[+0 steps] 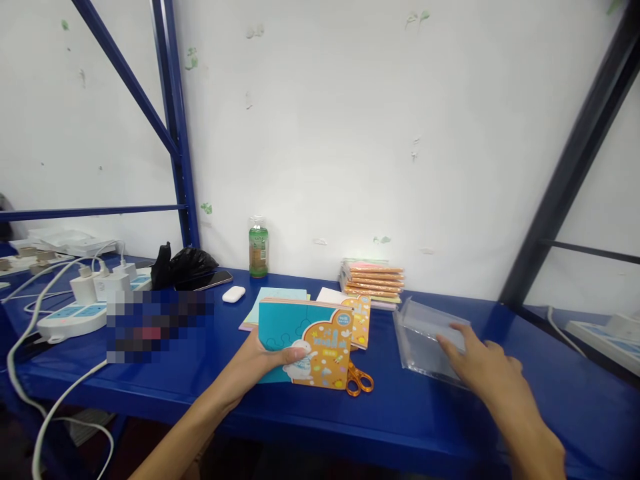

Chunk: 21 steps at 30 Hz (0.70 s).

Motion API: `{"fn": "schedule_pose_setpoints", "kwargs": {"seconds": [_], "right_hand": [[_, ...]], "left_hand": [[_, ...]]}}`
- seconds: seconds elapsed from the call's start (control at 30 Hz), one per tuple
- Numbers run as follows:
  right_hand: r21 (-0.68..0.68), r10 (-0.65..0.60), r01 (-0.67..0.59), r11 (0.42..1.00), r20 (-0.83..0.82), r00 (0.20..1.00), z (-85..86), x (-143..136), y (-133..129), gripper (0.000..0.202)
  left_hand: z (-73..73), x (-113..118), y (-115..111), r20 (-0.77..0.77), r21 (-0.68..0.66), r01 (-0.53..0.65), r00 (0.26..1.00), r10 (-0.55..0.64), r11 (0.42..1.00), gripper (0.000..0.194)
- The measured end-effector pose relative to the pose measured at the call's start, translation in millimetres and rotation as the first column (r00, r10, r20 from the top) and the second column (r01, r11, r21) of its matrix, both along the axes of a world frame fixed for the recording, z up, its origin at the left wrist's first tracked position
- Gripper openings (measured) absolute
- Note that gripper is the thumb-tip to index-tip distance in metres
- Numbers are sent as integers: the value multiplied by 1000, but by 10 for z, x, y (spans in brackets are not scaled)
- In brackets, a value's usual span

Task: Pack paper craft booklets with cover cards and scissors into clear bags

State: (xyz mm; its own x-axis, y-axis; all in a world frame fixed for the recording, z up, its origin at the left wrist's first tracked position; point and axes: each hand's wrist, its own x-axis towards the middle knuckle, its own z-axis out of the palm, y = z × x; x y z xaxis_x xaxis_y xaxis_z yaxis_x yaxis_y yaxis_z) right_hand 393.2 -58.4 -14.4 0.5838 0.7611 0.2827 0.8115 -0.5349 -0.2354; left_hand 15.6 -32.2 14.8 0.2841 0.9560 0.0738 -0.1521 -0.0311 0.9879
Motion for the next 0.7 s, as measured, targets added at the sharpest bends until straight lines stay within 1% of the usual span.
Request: {"fn": "schedule_pose_setpoints", "kwargs": {"seconds": [0.07, 0.13, 0.23, 0.3, 0.4, 0.47, 0.57, 0.7], "right_hand": [[-9, -38, 38, 999, -38, 999, 3, 92, -23, 74], [-41, -33, 28, 999, -131, 991, -2, 203, -38, 74], [-92, -53, 32, 995, -246, 968, -5, 334, -49, 67], [-95, -55, 29, 995, -278, 959, 16, 354, -65, 58], [-34, -24, 15, 999, -286, 958, 106, 277, -117, 43], [18, -35, 42, 999, -282, 959, 195, 198, -163, 38], [76, -55, 76, 994, -253, 966, 326, 128, -219, 41], [164, -2, 43, 985, -243, 970, 455, 103, -263, 47]], "left_hand": [[-2, 2, -2, 11, 3, -4, 1000, 4, 1000, 71], [6, 2, -9, 7, 5, -3, 1000, 3, 1000, 75], [22, -1, -17, -5, 9, 2, 1000, -2, 1000, 75], [28, -3, -17, -8, 6, 7, 1000, -7, 1000, 74], [27, -5, -12, -11, 3, 6, 1000, -6, 1000, 71], [23, -5, -10, -12, 7, 2, 1000, -2, 1000, 67], [20, -2, -15, -11, 12, -12, 1000, 12, 1000, 61], [27, 6, -26, 6, 5, -20, 1000, 20, 1000, 62]]}}
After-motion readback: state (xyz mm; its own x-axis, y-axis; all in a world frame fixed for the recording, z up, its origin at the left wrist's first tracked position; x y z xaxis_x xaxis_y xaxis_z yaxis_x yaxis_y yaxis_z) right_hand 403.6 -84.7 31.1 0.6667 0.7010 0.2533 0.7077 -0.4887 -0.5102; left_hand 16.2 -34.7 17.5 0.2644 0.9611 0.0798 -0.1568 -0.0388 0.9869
